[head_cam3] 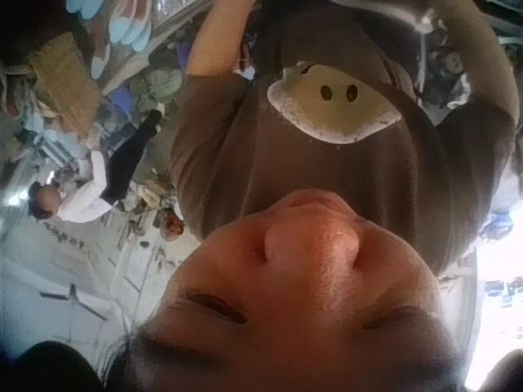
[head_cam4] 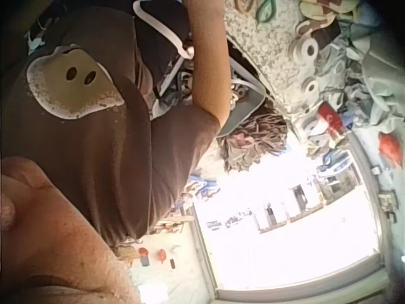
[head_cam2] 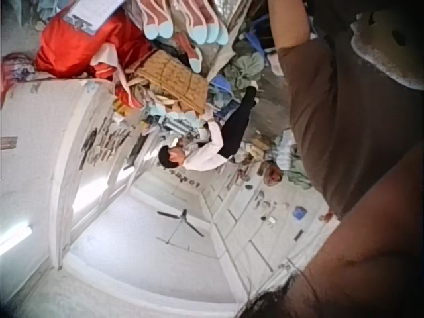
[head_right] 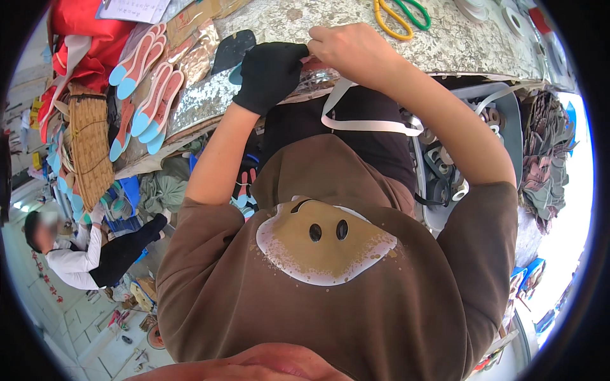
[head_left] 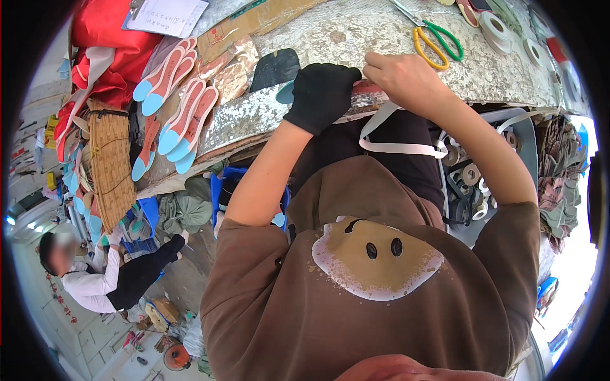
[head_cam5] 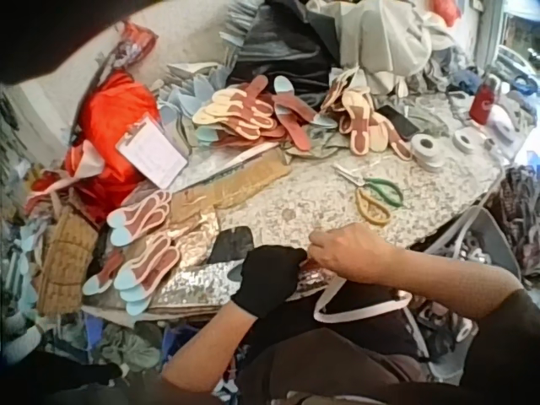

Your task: The recorder applies tape and trims material for sandal insoles at a workbench.

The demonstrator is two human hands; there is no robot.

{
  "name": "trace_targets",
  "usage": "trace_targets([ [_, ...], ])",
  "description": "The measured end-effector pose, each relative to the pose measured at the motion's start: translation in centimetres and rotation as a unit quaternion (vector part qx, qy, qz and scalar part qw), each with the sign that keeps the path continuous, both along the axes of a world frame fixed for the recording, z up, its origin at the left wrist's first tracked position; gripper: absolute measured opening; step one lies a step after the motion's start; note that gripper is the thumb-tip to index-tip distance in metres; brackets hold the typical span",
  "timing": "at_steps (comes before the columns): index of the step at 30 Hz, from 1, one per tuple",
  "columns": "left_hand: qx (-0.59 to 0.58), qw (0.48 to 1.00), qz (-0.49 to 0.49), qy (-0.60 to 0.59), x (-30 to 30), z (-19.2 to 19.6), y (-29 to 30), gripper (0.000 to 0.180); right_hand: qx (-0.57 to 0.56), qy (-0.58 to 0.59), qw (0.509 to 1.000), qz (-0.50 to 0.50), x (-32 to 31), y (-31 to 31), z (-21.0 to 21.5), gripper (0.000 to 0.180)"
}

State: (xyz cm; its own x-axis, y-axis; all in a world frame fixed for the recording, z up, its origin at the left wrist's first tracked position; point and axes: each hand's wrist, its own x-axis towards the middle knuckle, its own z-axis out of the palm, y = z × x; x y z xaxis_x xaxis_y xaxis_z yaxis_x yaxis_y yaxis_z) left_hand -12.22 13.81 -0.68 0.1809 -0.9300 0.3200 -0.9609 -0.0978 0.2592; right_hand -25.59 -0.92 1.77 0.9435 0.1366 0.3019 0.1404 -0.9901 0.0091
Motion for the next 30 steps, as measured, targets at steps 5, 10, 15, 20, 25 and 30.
trace_targets([
  [5,0.02,1.0,-0.015,0.006,0.4,0.5,0.0,0.011,0.017,-0.005,1.0,-0.011,-1.8,-2.0,-0.8,0.008],
  [10,0.127,0.991,-0.03,0.037,-0.3,1.1,-2.7,0.02,0.154,-0.046,0.987,-0.019,-2.0,-2.7,-2.6,0.01],
  [15,0.169,0.985,-0.044,0.014,-1.4,1.4,-3.2,0.038,0.358,0.013,0.927,-0.114,-3.2,-3.1,-1.7,0.032],
  [20,0.082,0.983,-0.041,0.162,-2.5,3.8,3.4,0.027,0.52,0.065,0.836,-0.163,-6.6,-0.8,-0.1,0.04],
  [25,0.025,0.924,0.096,0.37,-3.4,5.4,7.5,0.025,0.603,-0.055,0.782,-0.151,-5.7,2.8,0.5,0.014],
  [30,-0.206,0.752,0.198,0.594,-4.7,5.1,9.3,0.022,0.705,-0.067,0.701,-0.085,-2.9,7.8,1.4,0.004],
])
